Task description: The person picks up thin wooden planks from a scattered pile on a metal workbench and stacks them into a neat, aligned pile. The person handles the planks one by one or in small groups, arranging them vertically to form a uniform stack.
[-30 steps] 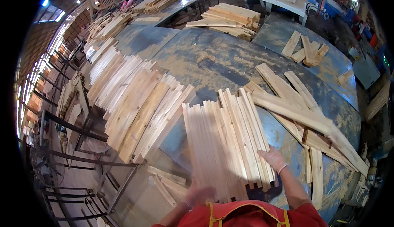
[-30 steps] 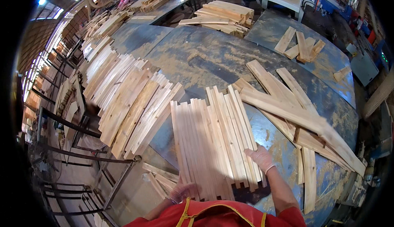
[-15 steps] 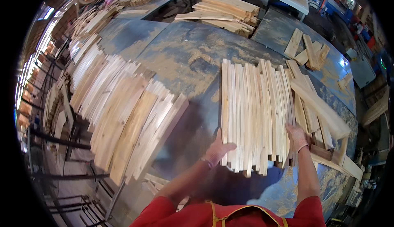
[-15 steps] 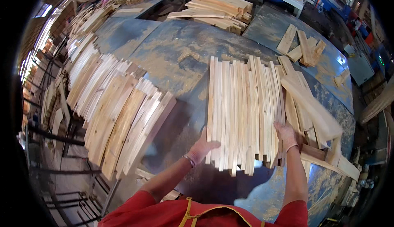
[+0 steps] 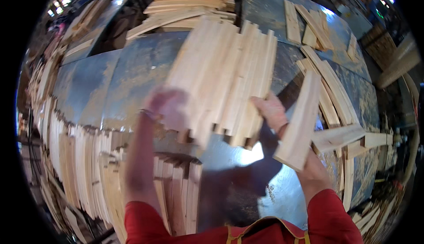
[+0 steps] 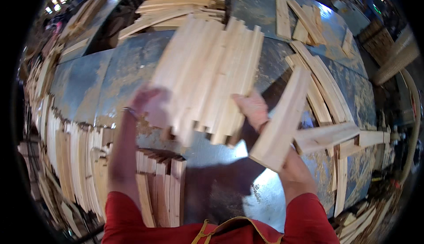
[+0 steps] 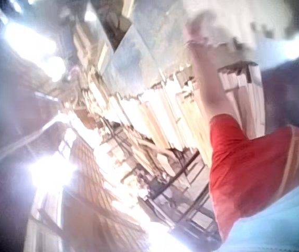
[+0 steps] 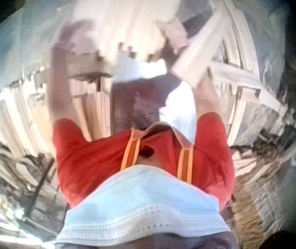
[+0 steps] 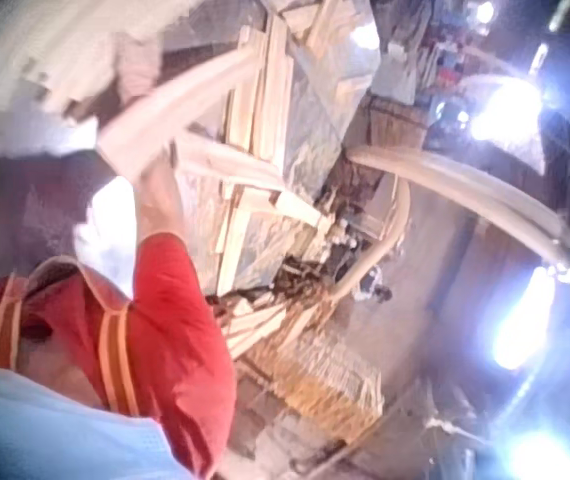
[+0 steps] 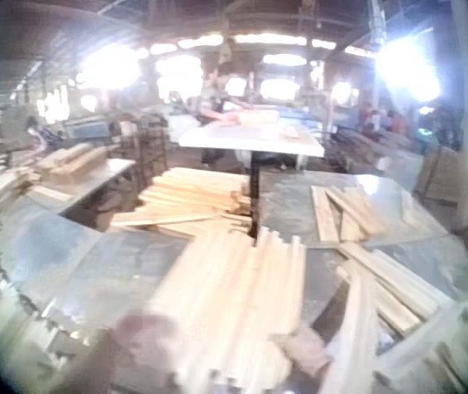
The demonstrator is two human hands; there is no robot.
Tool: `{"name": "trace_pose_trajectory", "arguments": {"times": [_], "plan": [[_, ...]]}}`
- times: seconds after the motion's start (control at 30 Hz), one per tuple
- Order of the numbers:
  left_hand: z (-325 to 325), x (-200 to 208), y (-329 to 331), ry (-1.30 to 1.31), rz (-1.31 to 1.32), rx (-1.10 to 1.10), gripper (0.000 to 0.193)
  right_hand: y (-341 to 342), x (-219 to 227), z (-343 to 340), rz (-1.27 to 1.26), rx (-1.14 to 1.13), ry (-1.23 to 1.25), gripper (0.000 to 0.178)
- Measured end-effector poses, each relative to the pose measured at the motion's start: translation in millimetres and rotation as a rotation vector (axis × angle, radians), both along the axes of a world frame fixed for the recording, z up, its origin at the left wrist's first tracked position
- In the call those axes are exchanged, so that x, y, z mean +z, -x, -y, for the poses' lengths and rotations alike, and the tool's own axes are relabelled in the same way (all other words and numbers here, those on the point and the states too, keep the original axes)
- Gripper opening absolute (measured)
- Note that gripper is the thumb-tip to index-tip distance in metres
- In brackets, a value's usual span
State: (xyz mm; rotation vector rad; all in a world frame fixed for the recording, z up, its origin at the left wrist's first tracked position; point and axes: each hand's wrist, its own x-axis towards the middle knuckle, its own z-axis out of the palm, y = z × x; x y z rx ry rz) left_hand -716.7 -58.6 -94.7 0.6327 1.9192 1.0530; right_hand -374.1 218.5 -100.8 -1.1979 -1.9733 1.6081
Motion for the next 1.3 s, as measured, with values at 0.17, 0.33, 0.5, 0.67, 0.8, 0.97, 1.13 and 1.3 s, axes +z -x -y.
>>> {"name": "trace_pose_trajectory", "arguments": {"times": [0.17, 0.33, 0.5, 0.67, 0.8, 0.97, 1.13, 1.3], "plan": [[46.9, 15.6, 92.1, 0.036, -0.178, 0.118, 0.053, 48.9, 12.2, 79.7, -0.07, 0.144, 0.25, 0.065], [62.7, 40.0, 88.9, 0.088, -0.215, 0.07, 0.053, 48.1, 18.3, 129.0, -0.066, 0.081, 0.022, 0.085], [119.1, 30.3, 74.1, -0.004, -0.109, 0.194, 0.05, 49.7, 9.3, 146.1, -0.091, 0.15, 0.14, 0.08], [165.0, 35.7, 127.0, 0.179, -0.111, 0.148, 0.045, 107.2, 10.7, 126.0, -0.095, 0.247, 0.199, 0.062], [183.7, 6.1, 154.9, 0.137, -0.523, 0.377, 0.04, 174.3, 10.6, 102.1, -0.276, 0.35, 0.413, 0.069], [211.6, -8.9, 140.9, 0.637, -1.02, 0.343, 0.07, 197.0, -6.7, 113.6, -0.287, 0.58, 0.713, 0.083], [218.3, 30.0, 118.3, 0.354, -0.276, 0.834, 0.082, 193.7, 0.6, 160.2, 0.052, 0.583, 0.189, 0.091], [201.8, 24.5, 133.4, 0.497, -0.566, 0.731, 0.079, 203.9, 11.0, 180.2, 0.103, 0.492, 0.129, 0.068]]}}
